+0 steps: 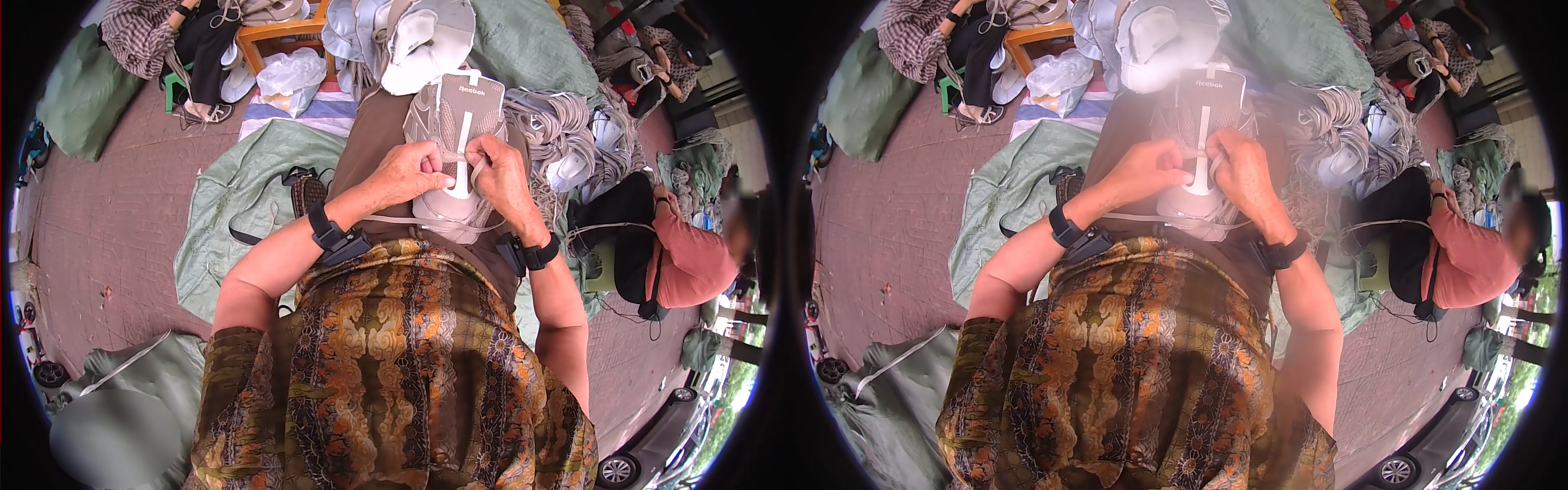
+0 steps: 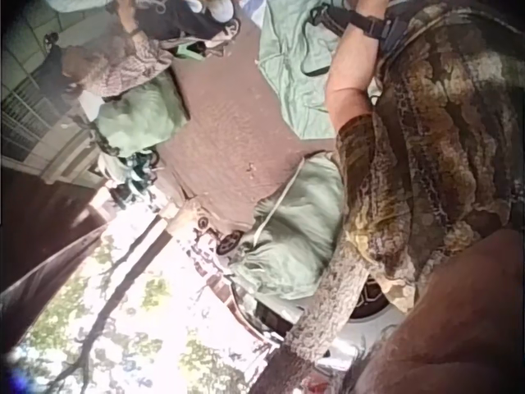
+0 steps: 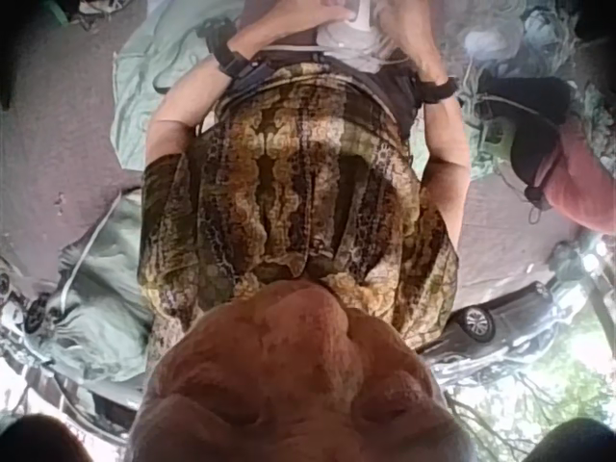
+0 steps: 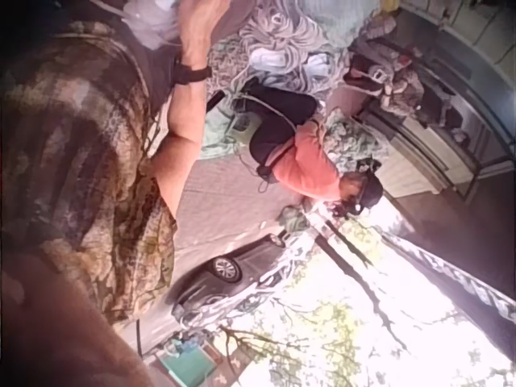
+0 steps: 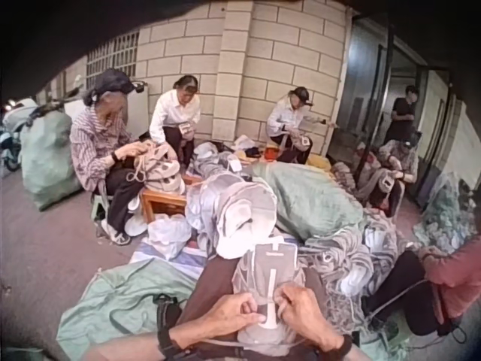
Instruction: The person threads a beige shoelace through the eyelets of a grey Reebok sneaker held on their lap. They pull the laces tight, adjust the tongue, and tie a knot to secure the laces.
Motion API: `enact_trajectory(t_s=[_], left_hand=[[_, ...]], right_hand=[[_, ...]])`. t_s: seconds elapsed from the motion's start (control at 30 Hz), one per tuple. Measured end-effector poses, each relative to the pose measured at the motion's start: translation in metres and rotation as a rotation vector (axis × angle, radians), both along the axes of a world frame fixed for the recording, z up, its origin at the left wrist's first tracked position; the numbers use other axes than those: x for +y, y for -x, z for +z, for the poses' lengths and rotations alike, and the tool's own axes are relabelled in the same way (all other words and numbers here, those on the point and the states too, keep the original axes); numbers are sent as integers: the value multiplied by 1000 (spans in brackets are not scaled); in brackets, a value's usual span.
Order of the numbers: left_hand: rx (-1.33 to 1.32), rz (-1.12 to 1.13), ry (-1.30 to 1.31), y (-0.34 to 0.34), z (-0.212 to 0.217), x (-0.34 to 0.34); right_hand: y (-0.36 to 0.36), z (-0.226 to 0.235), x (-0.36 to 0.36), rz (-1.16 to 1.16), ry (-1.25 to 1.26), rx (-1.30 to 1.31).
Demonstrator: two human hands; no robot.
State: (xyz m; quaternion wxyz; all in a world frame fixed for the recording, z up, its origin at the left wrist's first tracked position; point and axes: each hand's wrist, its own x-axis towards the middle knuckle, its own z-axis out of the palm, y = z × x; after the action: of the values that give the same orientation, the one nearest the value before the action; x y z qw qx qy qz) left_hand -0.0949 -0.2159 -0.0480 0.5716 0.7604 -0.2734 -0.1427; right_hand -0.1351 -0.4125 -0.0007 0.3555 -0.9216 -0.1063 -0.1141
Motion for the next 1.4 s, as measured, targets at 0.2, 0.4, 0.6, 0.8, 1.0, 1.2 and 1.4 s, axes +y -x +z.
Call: enact_trajectory(t_s=[0.2, 0.4, 0.6, 0.8, 1.0, 1.2, 1.4], left_hand=[[-116, 44, -31, 5, 9, 2], [-107, 128, 110, 2, 13, -5], [-231, 141, 22, -2, 11, -11], [-232, 159, -52, -4, 21, -12], [-305, 92, -144, -14, 20, -27], [-313, 96, -130, -25, 17, -26], [-450, 21, -224, -21, 17, -18]], right_hand=[[-1, 1, -4, -31, 71, -56], [6, 2, 10, 44, 510, -282], [-3, 4, 19, 119, 541, -303], [3, -3, 3, 19, 479, -372], [2, -7, 3, -6, 391, -314], [-3, 1, 8, 33, 350, -248], [1, 2, 4, 45, 139, -126]])
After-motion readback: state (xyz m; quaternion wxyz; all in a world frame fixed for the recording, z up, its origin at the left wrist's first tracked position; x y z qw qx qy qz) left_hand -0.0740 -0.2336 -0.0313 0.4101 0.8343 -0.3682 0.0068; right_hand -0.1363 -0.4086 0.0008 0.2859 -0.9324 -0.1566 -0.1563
